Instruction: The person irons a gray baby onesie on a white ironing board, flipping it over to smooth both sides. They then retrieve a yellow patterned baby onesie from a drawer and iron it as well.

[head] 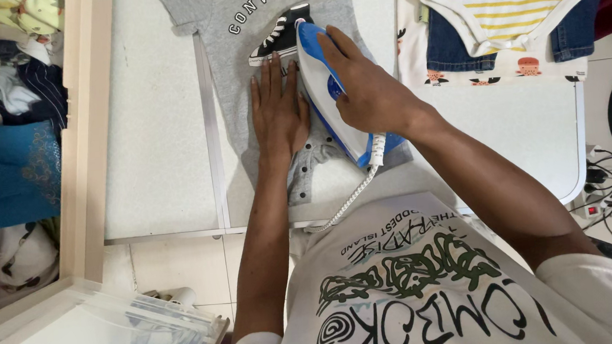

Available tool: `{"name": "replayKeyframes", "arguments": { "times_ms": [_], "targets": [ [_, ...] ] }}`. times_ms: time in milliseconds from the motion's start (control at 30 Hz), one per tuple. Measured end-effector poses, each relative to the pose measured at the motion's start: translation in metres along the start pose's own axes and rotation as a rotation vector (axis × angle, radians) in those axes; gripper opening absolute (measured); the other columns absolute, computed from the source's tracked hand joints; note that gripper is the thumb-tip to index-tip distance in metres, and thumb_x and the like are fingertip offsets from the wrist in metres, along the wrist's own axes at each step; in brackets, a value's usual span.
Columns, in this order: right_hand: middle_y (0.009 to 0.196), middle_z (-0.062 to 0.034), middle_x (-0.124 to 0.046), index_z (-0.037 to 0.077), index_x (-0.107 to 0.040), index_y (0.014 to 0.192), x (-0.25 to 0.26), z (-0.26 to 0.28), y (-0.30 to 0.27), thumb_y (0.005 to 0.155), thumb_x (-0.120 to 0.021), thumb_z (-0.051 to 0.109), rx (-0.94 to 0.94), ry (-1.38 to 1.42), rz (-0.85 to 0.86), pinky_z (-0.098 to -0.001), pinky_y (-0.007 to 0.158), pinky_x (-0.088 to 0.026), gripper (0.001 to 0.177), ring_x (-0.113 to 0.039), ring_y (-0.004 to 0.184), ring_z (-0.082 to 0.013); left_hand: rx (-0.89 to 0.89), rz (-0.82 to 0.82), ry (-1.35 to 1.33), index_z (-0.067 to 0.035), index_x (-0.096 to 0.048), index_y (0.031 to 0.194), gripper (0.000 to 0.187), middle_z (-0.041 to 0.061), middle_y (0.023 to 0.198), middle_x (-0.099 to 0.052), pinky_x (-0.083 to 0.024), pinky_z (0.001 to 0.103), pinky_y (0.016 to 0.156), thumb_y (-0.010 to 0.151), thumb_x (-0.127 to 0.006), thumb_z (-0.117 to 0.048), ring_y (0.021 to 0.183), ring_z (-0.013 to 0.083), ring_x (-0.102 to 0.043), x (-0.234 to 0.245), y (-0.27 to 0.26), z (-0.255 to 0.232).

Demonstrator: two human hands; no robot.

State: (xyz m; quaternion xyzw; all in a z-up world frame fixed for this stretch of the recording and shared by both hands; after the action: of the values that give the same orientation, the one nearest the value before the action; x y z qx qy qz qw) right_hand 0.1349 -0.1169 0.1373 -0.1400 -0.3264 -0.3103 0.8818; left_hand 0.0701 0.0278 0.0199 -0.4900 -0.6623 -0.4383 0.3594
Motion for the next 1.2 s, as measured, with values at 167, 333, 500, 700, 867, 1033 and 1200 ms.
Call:
{"name": "replayKeyframes", "arguments": {
  "times_ms": [167, 333, 500, 700, 867, 1033, 1200],
  "targets": [
    [0.164, -0.0344, -0.019, -0.006, -0.021, 0.158, 0.003, 0.003, -0.025, 0.076, -0.057, -0.011, -0.012, -0.038, 0.002, -0.0488, 0.112, -0.042, 0.089, -0.038, 0.141, -0.0537, -0.001, -0.013, -0.015, -0.005, -0.049, 0.154, 0.057, 0.021, 0.166, -0.033, -0.019, 0.058, 0.128, 0.100, -0.056, -0.018, 0.156, 0.0383, -0.027, 0.002, -0.002, -0.001],
    [0.166, -0.0293, -0.018, -0.002, -0.021, 0.158, 0.007, 0.007, -0.047, 0.075, -0.054, -0.010, -0.194, -0.016, 0.093, -0.0480, 0.108, -0.043, 0.089, -0.044, 0.136, -0.0491, 0.004, -0.004, -0.026, -0.003, -0.048, 0.155, 0.057, 0.022, 0.165, -0.034, -0.018, 0.059, 0.127, 0.100, -0.055, -0.018, 0.156, 0.0382, -0.027, 0.005, -0.002, -0.003],
    [0.164, -0.0311, -0.021, -0.004, -0.025, 0.157, 0.014, 0.011, -0.052, 0.074, -0.056, -0.010, -0.108, -0.017, 0.010, -0.0457, 0.115, -0.038, 0.088, -0.035, 0.145, -0.0488, -0.053, -0.003, -0.051, 0.001, -0.046, 0.154, 0.060, 0.027, 0.164, -0.033, -0.016, 0.060, 0.127, 0.099, -0.057, -0.017, 0.155, 0.0417, -0.026, 0.006, -0.007, -0.004],
    [0.165, -0.0314, -0.021, -0.007, -0.026, 0.156, 0.017, 0.005, -0.040, 0.076, -0.056, -0.009, -0.061, -0.004, -0.067, -0.0457, 0.117, -0.037, 0.086, -0.034, 0.146, -0.0503, -0.068, 0.006, -0.037, 0.002, -0.046, 0.153, 0.061, 0.028, 0.164, -0.034, -0.016, 0.059, 0.128, 0.098, -0.061, -0.020, 0.156, 0.0400, -0.029, 0.010, -0.025, -0.015],
    [0.164, -0.0346, -0.020, -0.011, -0.025, 0.156, 0.015, -0.005, -0.015, 0.075, -0.057, -0.009, -0.022, 0.007, -0.078, -0.0458, 0.118, -0.035, 0.087, -0.032, 0.147, -0.0506, -0.014, 0.080, -0.050, 0.002, -0.047, 0.152, 0.066, 0.028, 0.163, -0.034, -0.014, 0.058, 0.127, 0.094, -0.064, -0.026, 0.155, 0.0381, -0.027, 0.013, -0.030, -0.018],
    [0.163, -0.0355, -0.021, -0.011, -0.026, 0.156, 0.009, -0.016, 0.009, 0.075, -0.057, -0.008, -0.027, -0.012, -0.083, -0.0447, 0.119, -0.035, 0.087, -0.031, 0.148, -0.0503, -0.015, 0.077, -0.044, 0.002, -0.046, 0.153, 0.067, 0.029, 0.164, -0.032, -0.014, 0.057, 0.127, 0.095, -0.064, -0.028, 0.156, 0.0377, -0.025, 0.015, -0.031, -0.020],
    [0.162, -0.0381, -0.022, -0.014, -0.024, 0.155, 0.015, -0.020, 0.031, 0.074, -0.057, -0.008, -0.010, -0.045, -0.108, -0.0443, 0.120, -0.034, 0.088, -0.031, 0.148, -0.0506, -0.013, 0.077, -0.058, 0.002, -0.050, 0.149, 0.064, 0.028, 0.162, -0.033, -0.015, 0.058, 0.127, 0.094, -0.064, -0.028, 0.155, 0.0386, -0.025, 0.017, -0.032, -0.020]
  ]
}}
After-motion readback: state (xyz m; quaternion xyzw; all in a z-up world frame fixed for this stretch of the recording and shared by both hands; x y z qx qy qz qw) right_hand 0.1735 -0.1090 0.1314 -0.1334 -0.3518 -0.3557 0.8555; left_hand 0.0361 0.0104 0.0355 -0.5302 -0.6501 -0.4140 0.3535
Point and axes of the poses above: each hand's wrist, its own y-axis towards the middle knuckle, its own x-axis out of the back of the hand, z = x × y, the point moved 6 cm from there along y, towards the middle knuckle
